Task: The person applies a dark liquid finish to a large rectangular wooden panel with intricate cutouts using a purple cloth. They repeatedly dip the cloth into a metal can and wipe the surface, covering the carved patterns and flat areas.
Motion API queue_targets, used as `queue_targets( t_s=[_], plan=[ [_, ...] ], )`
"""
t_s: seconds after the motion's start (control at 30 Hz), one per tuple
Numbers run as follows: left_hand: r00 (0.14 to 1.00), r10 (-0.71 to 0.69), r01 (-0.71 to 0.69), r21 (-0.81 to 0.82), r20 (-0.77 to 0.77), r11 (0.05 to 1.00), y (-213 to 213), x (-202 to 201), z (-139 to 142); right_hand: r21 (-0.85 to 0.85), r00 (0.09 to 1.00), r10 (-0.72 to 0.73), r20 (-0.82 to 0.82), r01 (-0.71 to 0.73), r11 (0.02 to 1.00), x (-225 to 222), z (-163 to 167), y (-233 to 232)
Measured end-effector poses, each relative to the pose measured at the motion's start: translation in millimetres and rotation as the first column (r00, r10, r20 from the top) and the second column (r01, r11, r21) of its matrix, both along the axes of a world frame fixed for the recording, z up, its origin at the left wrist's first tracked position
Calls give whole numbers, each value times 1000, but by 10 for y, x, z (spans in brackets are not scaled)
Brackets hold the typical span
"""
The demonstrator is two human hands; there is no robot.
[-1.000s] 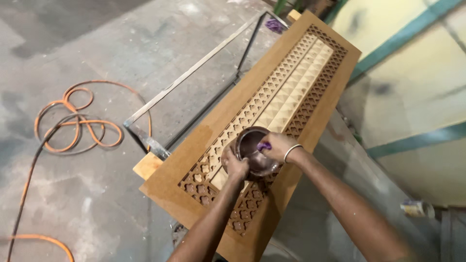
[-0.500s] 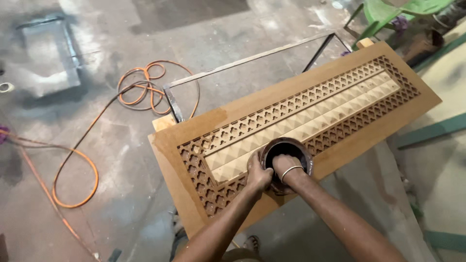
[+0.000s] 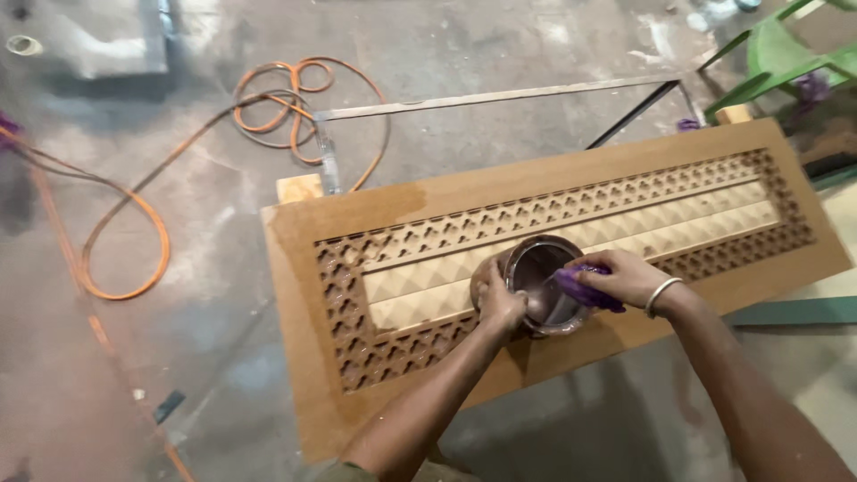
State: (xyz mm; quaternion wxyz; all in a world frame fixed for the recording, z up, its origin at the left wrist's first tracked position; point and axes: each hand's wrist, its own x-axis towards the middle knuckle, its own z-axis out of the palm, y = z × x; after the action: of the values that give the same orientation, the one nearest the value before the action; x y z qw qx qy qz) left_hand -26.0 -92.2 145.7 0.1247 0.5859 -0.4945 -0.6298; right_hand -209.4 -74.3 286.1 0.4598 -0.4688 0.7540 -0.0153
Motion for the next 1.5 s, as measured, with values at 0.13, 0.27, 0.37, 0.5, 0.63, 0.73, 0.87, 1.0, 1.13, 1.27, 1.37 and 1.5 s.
queue_targets(
  t_s=[0.13, 0.27, 0.37, 0.5, 0.63, 0.73, 0.87, 1.0, 1.13, 1.27, 1.37, 1.5],
  plan=[
    [999, 27, -25, 56, -22, 998, -212, -479, -192, -49, 986, 34, -165, -43, 998, -422, 91, -245],
    [998, 32, -30, 47, -46, 998, -372, -922, -267, -284, 975, 196, -107, -219, 934, -798, 92, -497],
    [997, 55, -53, 43, -45, 998, -424, -1234, -268, -172, 968, 145, -203, -181, 968, -1024, 102, -663],
    [996, 74, -68, 119, -50, 991, -472, -1650, -296, -131, 971, 133, -200, -161, 978, -1441, 25, -810],
    [983, 166, -150, 173, -81, 973, -494, -2111, -330, -66, 990, 104, -92, -110, 992, -2136, -265, -867],
    [966, 243, -222, 193, -93, 956, -601, -2466, -275, -139, 985, 170, -43, -174, 975, -2756, -530, -885],
    [946, 316, -300, 187, -67, 936, -652, -2781, -113, -146, 998, 20, 54, -12, 989, -3488, -848, -788],
    [950, 307, -290, 197, -62, 936, -625, -2721, -5, -98, 970, -231, 78, 238, 966, -4013, -1175, -582],
    [945, 303, -275, 204, -121, 940, -575, -2631, 6, 92, 670, -507, 542, 552, 829, -4309, -1494, -427],
    [960, 155, -139, 84, -234, 987, -501, -2271, -216, 145, 494, -415, 764, 495, 856, -4235, -1529, -459],
    [970, 133, -160, -122, -206, 980, -331, -1700, -508, 96, 441, -252, 861, 347, 933, -3724, -1366, -613],
    [894, 142, 64, -434, 425, 898, -165, -672, -909, 114, 706, -216, 675, 189, 975, -2389, -1187, -873]
  ],
)
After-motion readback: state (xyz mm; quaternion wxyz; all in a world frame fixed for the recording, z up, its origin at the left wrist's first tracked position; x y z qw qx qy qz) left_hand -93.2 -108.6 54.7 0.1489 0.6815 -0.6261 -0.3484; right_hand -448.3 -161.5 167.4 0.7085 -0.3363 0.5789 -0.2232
